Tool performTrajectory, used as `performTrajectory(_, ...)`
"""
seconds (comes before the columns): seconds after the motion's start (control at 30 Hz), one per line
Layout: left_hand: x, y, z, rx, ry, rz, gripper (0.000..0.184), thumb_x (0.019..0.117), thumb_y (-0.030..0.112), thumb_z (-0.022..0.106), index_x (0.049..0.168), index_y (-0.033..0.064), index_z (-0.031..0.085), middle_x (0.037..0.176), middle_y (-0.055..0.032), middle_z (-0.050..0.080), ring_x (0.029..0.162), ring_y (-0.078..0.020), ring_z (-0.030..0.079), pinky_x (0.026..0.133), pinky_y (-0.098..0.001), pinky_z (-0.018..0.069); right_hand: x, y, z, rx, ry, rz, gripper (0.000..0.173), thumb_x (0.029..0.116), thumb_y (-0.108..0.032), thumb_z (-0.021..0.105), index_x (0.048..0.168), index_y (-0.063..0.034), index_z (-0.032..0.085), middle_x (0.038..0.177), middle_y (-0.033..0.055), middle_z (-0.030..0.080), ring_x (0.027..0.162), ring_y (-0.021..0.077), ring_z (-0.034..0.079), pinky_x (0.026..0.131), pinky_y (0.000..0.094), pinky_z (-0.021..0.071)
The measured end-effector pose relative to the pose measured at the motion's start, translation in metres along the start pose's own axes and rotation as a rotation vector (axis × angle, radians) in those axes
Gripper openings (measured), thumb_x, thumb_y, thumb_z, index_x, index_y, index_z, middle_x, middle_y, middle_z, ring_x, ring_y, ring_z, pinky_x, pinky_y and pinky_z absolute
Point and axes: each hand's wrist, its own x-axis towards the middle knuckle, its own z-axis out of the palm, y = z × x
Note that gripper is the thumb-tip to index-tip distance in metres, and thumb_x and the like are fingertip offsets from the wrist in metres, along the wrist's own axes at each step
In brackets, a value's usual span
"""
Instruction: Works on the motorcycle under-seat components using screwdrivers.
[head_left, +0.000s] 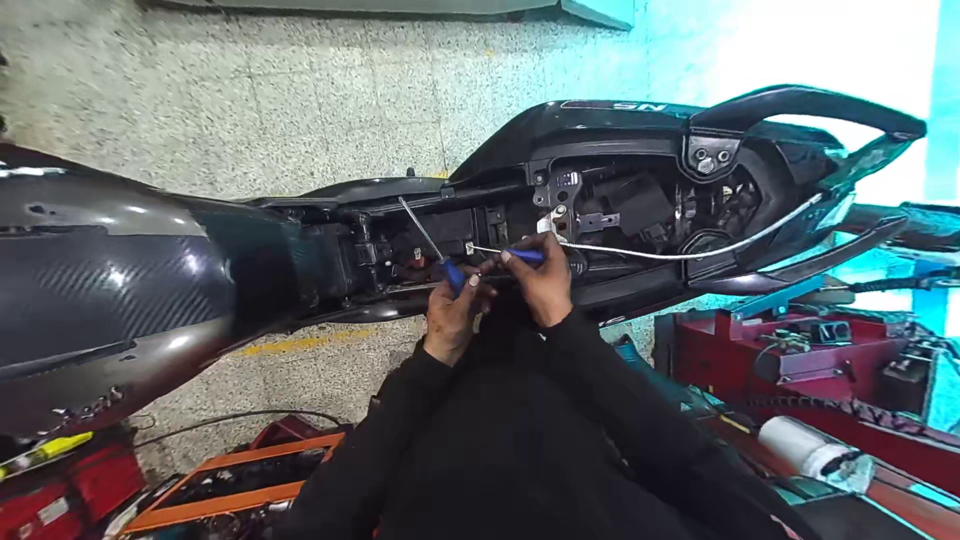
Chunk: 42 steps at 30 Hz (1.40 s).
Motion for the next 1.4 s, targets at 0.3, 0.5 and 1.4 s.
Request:
performTrajectory(0.3,-0.019,-0.012,0.033,-0.053,0.103,0.07,0.02,0.1011,0.005,0.061,0.116,-0.0088,0.062,0.105,-0.0176,0.071,0.083,-0.019,0.069,0.076,-0.0351,0.06,-0.039,0.015,-0.007,-0.168,-0.077,-0.387,0.025,0.0928,-0.014,0.074,0.114,-0.0015,0.071,0.102,0.0088,0.073,0.093,0.0162,0.07,0.086,0.0343,0.0617)
performTrajectory(0.5,-0.036,-0.01,0.05,0.025,0.275,-0.016,0.018,0.0993,0.005,0.064,0.112,-0.0076,0.065,0.087,-0.0127,0.07,0.072,-0.0179,0.068,0.068,-0.0341,0.0605,-0.036,0.02,-0.023,-0.317,-0.154,-0.726,0.019,0.094,-0.008,0.07,0.11,-0.0102,0.08,0.104,0.0119,0.074,0.101,0.0218,0.069,0.09,0.0342,0.0579)
performTrajectory(1.4,0.036,-0.063,0.058,0.589,0.567,0.47,0.025,0.0893,0.019,0.08,0.1,-0.0025,0.071,0.092,-0.0116,0.072,0.083,-0.0118,0.07,0.078,-0.0251,0.06,0.082,-0.046,-0.018,-0.658,-0.519,-0.299,0.01,0.09,-0.011,0.076,0.098,-0.0104,0.069,0.093,-0.0005,0.071,0.081,0.0077,0.069,0.07,0.0274,0.0618)
